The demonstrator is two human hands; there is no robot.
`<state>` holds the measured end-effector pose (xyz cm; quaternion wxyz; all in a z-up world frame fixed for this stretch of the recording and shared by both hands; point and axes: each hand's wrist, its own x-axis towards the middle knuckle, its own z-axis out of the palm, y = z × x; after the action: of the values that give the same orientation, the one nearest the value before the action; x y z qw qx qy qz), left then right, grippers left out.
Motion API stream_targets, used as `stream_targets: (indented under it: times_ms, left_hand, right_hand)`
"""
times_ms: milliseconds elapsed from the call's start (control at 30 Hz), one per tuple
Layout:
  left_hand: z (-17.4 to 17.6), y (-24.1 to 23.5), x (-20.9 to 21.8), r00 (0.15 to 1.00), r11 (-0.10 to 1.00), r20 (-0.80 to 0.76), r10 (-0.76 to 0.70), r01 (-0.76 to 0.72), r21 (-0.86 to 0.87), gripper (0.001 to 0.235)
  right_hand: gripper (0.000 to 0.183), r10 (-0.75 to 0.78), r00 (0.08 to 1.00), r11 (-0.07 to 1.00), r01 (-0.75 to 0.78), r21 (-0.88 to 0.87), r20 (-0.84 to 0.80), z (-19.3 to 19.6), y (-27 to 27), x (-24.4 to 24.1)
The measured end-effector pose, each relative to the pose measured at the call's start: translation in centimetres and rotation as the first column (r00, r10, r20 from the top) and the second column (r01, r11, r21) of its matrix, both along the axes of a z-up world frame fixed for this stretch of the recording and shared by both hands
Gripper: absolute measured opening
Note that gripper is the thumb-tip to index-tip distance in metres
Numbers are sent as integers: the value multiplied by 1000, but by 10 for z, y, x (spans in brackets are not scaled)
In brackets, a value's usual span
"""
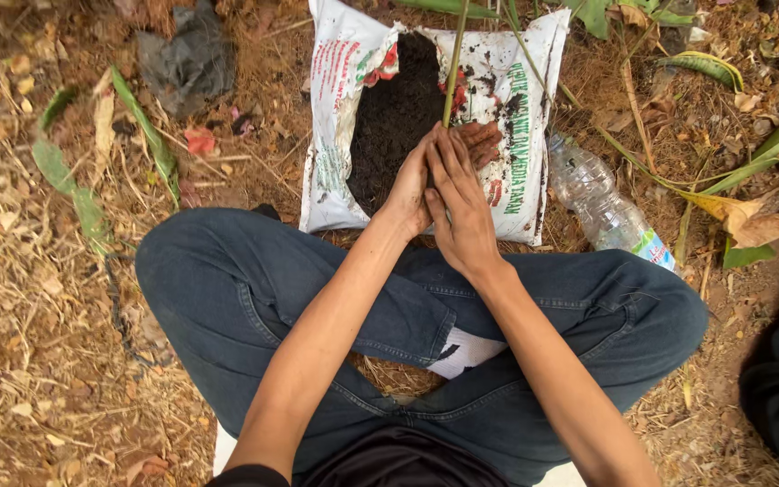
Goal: The person sits cross-legged on the ground and packs soil into a white sack. They then insert a plant cutting into the soil, pack more soil around it, and add coconut coir on top.
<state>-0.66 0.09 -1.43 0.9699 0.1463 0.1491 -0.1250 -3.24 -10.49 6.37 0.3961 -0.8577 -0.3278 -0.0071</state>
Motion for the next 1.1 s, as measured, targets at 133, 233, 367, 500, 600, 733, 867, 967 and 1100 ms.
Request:
stream_targets:
  times_ms: [133, 233, 367, 500, 600, 733, 867, 967, 1100]
  left_hand:
    - [-6, 0, 1, 988, 991, 125, 89, -74, -114, 55]
    - [-18, -2, 3, 984, 984, 83, 155, -146, -103, 45]
    - [-31, -5, 0, 985, 975, -22, 168, -170, -146, 38]
    - [-22, -3, 0, 982, 973, 95, 164, -145, -181, 44]
    - [-1, 2, 3, 983, 995, 157, 94, -90, -31, 59]
    - [20, -1, 0, 994, 988, 95, 60, -72, 135, 65]
    - [26, -5, -1, 990, 920, 100, 94, -125, 371, 65]
    - [25, -8, -2, 975, 888, 184, 123, -191, 418, 67]
    - [33, -6, -2, 988, 885, 119, 102, -144, 442, 67]
  right_hand:
    - [69, -22, 999, 999, 24, 48, -48, -12, -5, -17]
    - [68, -43, 996, 998, 47, 50, -84, -23, 0, -22]
    - [65, -46, 992, 997, 53, 61, -119, -32, -1, -21]
    - [64, -55, 992, 992, 67, 104, -116, -33, -3, -22]
    - [62, -158, 977, 964, 185, 192, -146, -32, 2, -20]
    - [52, -285, 902, 890, 375, 258, -325, -37, 12, -25]
    - [48, -279, 866, 861, 417, 292, -415, -44, 21, -24]
    - [47, -270, 866, 869, 407, 282, -421, -46, 19, -25]
    - [48, -276, 885, 891, 382, 244, -376, -40, 18, -24]
